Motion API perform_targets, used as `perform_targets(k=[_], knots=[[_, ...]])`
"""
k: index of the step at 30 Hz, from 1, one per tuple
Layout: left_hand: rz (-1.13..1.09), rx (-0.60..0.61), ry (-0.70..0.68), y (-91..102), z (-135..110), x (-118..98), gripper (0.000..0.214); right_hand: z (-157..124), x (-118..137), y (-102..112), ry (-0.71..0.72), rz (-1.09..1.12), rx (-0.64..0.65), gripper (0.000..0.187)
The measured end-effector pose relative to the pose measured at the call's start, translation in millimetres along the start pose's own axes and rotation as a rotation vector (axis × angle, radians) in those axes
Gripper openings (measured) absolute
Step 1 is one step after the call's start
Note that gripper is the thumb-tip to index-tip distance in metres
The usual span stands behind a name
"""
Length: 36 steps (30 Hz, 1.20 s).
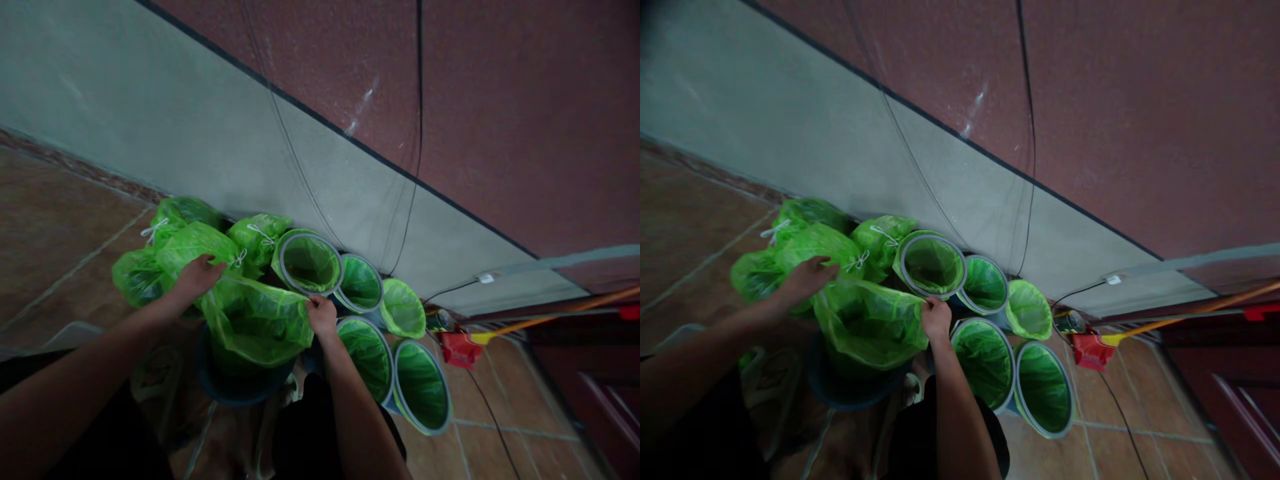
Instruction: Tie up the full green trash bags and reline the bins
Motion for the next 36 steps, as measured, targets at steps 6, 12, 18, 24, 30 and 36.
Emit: perform_targets(k=[6,12,18,24,30,36], knots=[[0.341,0.014,-0.102,9.9,-7,-17,0.054,3,-4,0,-0.022,0.025,0.007,0.024],[0.479,-0.025,-0.158,14.7,-14,-29,0.045,2,-5,5,-0.049,-0.013,-0.023,0.024],[0.486,-0.069,-0.152,23.2,-17,-30,0.042,1,-3,8,-0.058,-0.004,-0.044,0.023],[0.308,-0.147,-0.188,28.1,-19,-34,0.037,2,-2,4,-0.013,0.041,-0.015,0.021],[0.158,-0.126,-0.255,28.0,-19,-41,0.026,1,1,5,-0.028,0.041,0.014,0.020],[-0.378,-0.072,-0.165,24.9,-20,-41,0.043,1,1,4,-0.021,0.040,0.013,0.024]])
Point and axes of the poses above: each hand's wrist, its own z-axis towards the middle knuckle, its own y-axis out of the back of the hand, x = y × z, the point moved 5 cm from there along z, towards the middle knuckle, and after that the axes turned 3 degrees about -y, right-handed, at the moved point
